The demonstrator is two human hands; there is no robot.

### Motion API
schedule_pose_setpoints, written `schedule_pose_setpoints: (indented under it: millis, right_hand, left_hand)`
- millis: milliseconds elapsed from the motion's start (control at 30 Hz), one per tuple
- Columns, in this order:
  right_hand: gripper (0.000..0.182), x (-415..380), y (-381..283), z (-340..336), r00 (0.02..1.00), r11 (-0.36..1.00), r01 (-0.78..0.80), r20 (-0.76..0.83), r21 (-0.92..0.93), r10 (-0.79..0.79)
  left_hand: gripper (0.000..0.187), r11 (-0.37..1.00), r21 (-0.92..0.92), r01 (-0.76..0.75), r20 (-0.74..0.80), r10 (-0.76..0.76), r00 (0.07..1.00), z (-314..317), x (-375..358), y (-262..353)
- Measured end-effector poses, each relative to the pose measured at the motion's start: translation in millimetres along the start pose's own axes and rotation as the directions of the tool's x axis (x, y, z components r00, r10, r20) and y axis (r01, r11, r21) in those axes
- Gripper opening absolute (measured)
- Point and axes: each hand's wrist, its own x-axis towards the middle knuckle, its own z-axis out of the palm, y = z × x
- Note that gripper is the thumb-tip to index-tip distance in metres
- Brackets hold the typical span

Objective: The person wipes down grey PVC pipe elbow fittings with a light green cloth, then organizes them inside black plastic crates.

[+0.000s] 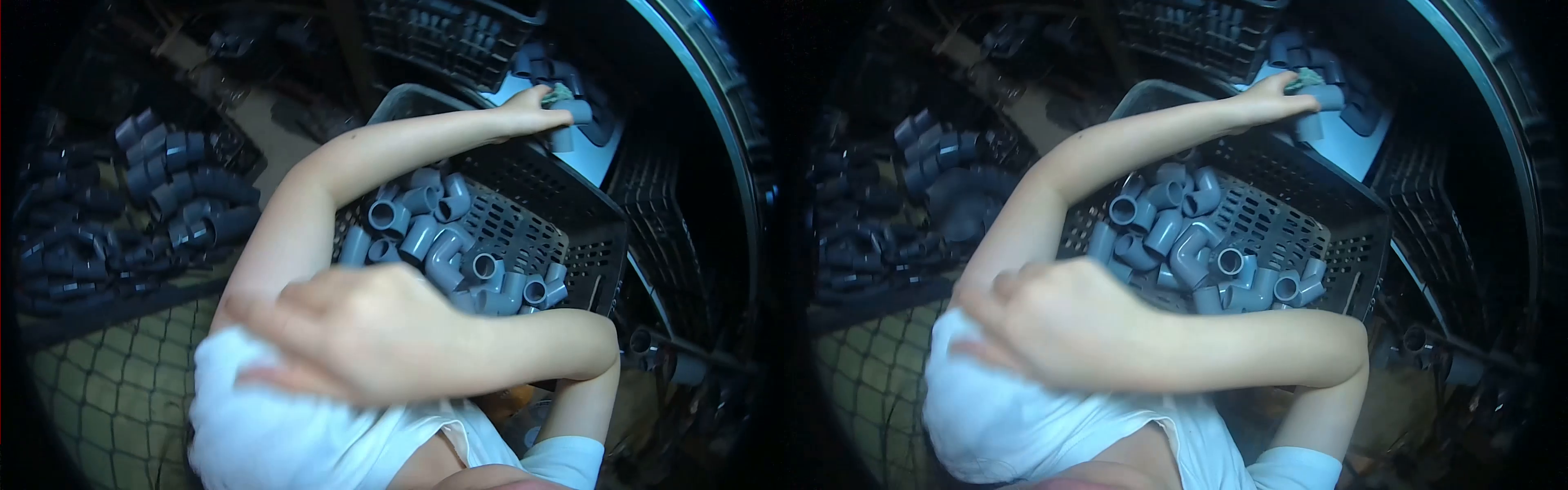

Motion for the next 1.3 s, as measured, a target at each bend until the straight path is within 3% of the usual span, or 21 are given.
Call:
schedule_pose_setpoints:
  millis: [67,167,267,333,400,467,500,533,667,733,767,800,833,867,933,1000,1033,1100,1200,1267,1300]
  right_hand:
    - [0.034,1,34,14,0.97,0.992,-0.092,-0.232,-0.081,0.071]
    - [0.034,0,73,-7,0.902,0.97,-0.143,-0.428,-0.199,0.045]
    - [0.043,-26,116,-36,0.765,0.912,-0.272,-0.644,-0.307,0.011]
    - [0.052,-50,145,-55,0.533,0.68,-0.586,-0.842,-0.441,-0.085]
    - [0.059,-76,173,-76,0.301,0.647,-0.718,-0.952,-0.259,-0.047]
    - [0.058,-124,259,-106,0.348,0.824,-0.536,-0.937,-0.182,0.019]
    - [0.057,-122,232,-112,0.336,0.89,-0.42,-0.881,0.177,0.334]
    - [0.057,-114,206,-112,0.368,0.807,-0.269,-0.718,0.526,0.591]
    - [0.053,-123,205,-121,0.356,0.862,-0.324,-0.794,0.39,0.493]
    - [0.047,-125,187,-124,0.312,0.882,-0.245,-0.828,0.404,0.466]
    - [0.043,-129,183,-126,0.294,0.858,-0.108,-0.808,0.502,0.51]
    - [0.04,-133,182,-127,0.288,0.81,0.031,-0.781,0.585,0.554]
    - [0.045,-135,187,-126,0.183,0.802,-0.012,-0.787,0.597,0.589]
    - [0.045,-140,191,-123,0.172,0.804,-0.007,-0.792,0.594,0.586]
    - [0.054,-144,187,-118,0.346,0.735,-0.101,-0.669,0.671,0.658]
    - [0.056,-135,173,-111,0.267,0.745,-0.179,-0.697,0.643,0.666]
    - [0.057,-141,175,-116,0.347,0.734,-0.232,-0.651,0.638,0.675]
    - [0.058,-144,177,-119,0.42,0.735,-0.266,-0.612,0.623,0.67]
    - [0.059,-139,176,-122,0.264,0.851,-0.164,-0.81,0.498,0.524]
    - [0.058,-144,185,-122,0.264,0.763,0.136,-0.765,0.632,0.587]
    - [0.057,-144,190,-120,0.278,0.781,0.134,-0.779,0.61,0.562]
  left_hand:
    - [0.096,1.0,-0.014,0.028,0.056,-0.027,0.998,-2,0,4]
    - [0.09,0.999,-0.021,0.035,-0.02,-0.036,0.999,1,-3,4]
    - [0.096,1.0,0.002,0.031,0.023,-0.031,0.999,1,13,-13]
    - [0.092,0.981,-0.129,-0.146,0.1,0.159,0.982,-4,28,-40]
    - [0.078,0.967,-0.239,-0.092,-0.145,0.058,0.988,-4,-8,4]
    - [0.06,0.962,-0.223,-0.158,-0.2,0.113,0.973,0,-4,-1]
    - [0.058,0.966,-0.204,-0.16,-0.181,0.123,0.976,1,-5,2]
    - [0.056,0.97,-0.182,-0.161,-0.155,0.134,0.979,2,-8,7]
    - [0.041,0.908,0.027,-0.418,-0.161,0.417,0.895,3,-16,16]
    - [0.033,0.867,0.085,-0.491,-0.178,0.498,0.849,5,-23,25]
    - [0.033,0.797,0.211,-0.566,-0.128,0.596,0.792,3,-28,28]
    - [0.035,0.705,0.325,-0.63,-0.069,0.682,0.728,2,-34,34]
    - [0.048,0.611,0.352,-0.709,0.056,0.743,0.667,3,-39,42]
    - [0.056,0.565,0.394,-0.725,0.112,0.754,0.648,7,-44,44]
    - [0.06,0.507,0.443,-0.739,0.134,0.778,0.614,12,-48,50]
    - [0.063,0.379,0.543,-0.749,0.132,0.842,0.522,6,-39,59]
    - [0.064,0.409,0.573,-0.71,0.094,0.828,0.553,3,-33,58]
    - [0.065,0.474,0.526,-0.706,0.075,0.801,0.594,-2,-33,56]
    - [0.057,0.468,0.398,-0.789,0.111,0.829,0.548,11,-50,58]
    - [0.053,0.268,0.349,-0.898,0.338,0.858,0.388,10,-46,56]
    - [0.05,0.24,0.363,-0.9,0.302,0.884,0.358,10,-43,56]
